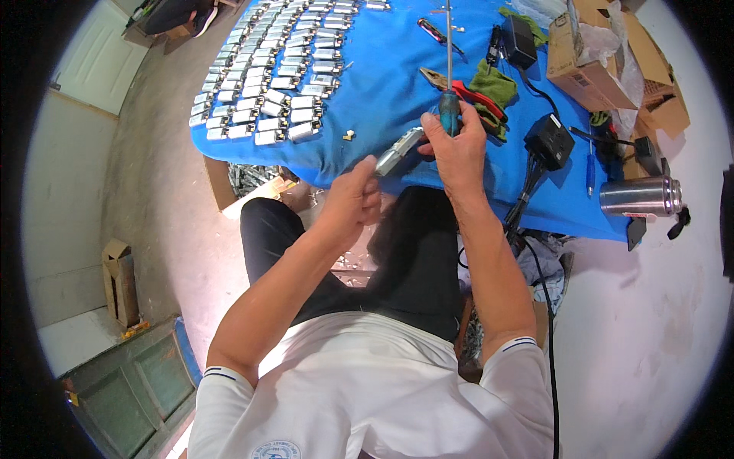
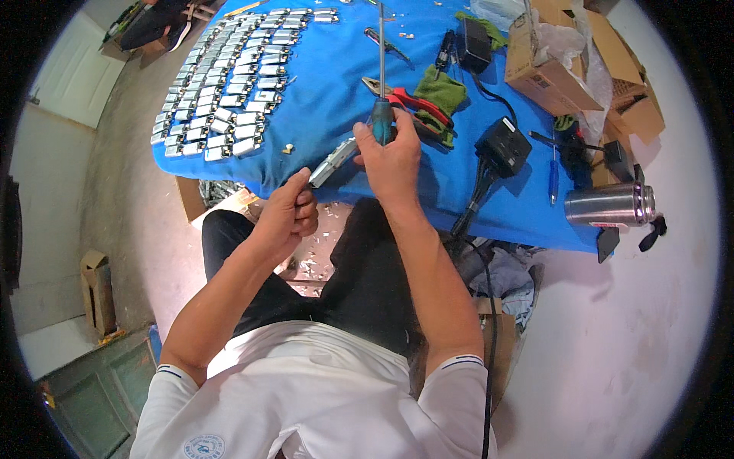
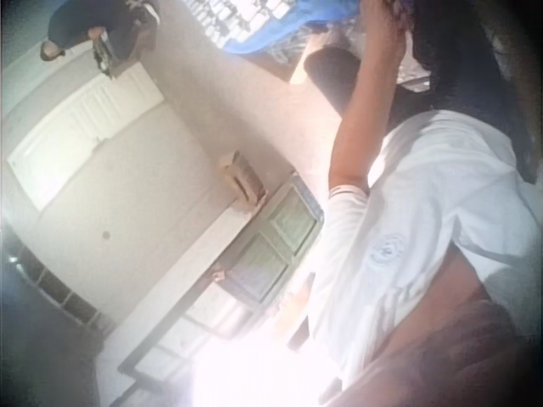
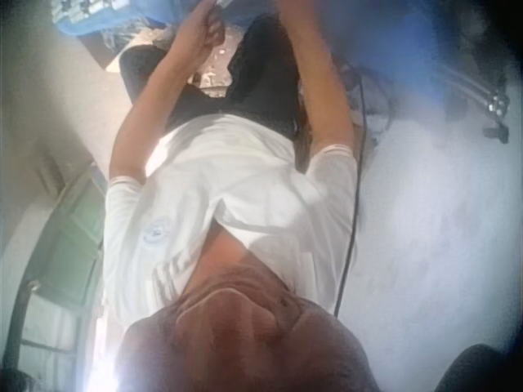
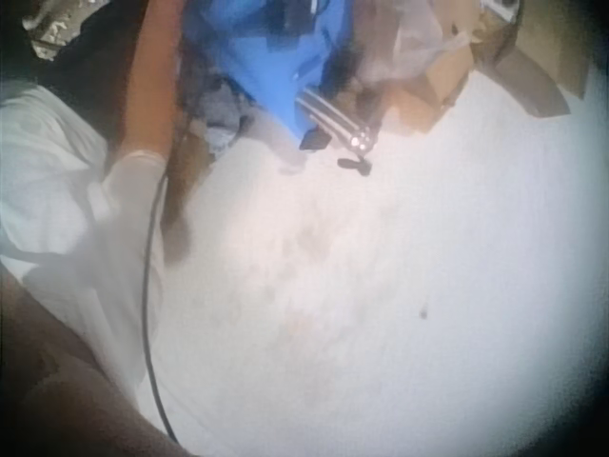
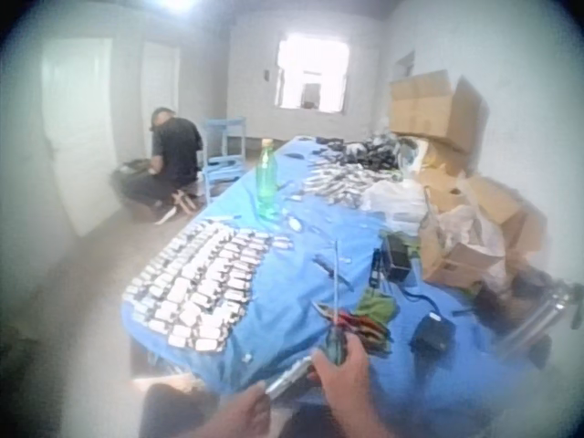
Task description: The person uses a screwdriver to pry open a small rectangular electronic device held in their left hand. They repeatedly insert the tool into the device's seam to separate the casing, working over a blue cloth-covered table.
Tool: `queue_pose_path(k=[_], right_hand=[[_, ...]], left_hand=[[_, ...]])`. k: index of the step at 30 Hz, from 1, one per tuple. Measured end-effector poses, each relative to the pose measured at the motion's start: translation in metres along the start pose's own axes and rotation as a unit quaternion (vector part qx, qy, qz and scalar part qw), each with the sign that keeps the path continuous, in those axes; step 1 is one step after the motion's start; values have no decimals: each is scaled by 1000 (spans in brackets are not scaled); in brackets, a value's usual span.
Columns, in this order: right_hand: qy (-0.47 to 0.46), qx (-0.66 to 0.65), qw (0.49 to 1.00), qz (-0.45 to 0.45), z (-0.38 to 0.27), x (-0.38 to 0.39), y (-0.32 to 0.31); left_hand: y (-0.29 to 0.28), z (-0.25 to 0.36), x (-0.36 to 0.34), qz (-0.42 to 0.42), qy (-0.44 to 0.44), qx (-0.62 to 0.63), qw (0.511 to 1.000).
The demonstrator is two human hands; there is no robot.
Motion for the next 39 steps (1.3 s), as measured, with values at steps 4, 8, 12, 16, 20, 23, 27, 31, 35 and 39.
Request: queue_pose_path(k=[4,8,12,16,20,23,27,31,35,39], right_hand=[[-59,229,970,50,-11,9,-21],[47,193,979,34,-28,52,-63],[42,150,988,-19,-27,106,-105],[-10,251,965,-77,-42,157,-133],[-113,328,931,-117,-50,173,-135],[-115,301,937,-139,-37,169,-126],[-151,296,933,-136,-23,158,-117],[-147,278,938,-145,-13,153,-119],[-129,265,943,-156,-9,148,-119],[-108,259,944,-173,-6,142,-118]], left_hand=[[0,0,-1,21,-1,-27,999],[-5,-5,1,54,-30,-2,998],[-4,-4,1,57,-65,37,996],[-6,-6,-1,38,-71,62,995],[-1,-7,1,45,-68,74,994],[0,-8,0,38,-78,81,993],[-1,-5,1,18,-74,85,993],[1,-4,2,10,-65,78,995],[2,-5,2,-5,-55,75,996],[-1,-5,1,18,-44,45,998]])
Point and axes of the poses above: each hand's wrist, its own x-axis away from the middle knuckle, its own y-axis out of the palm, z = x × y, the point moved 4 cm from there along -x, towards the middle knuckle, and after that the axes turned 1 degree about y, right-handed, at the moved point
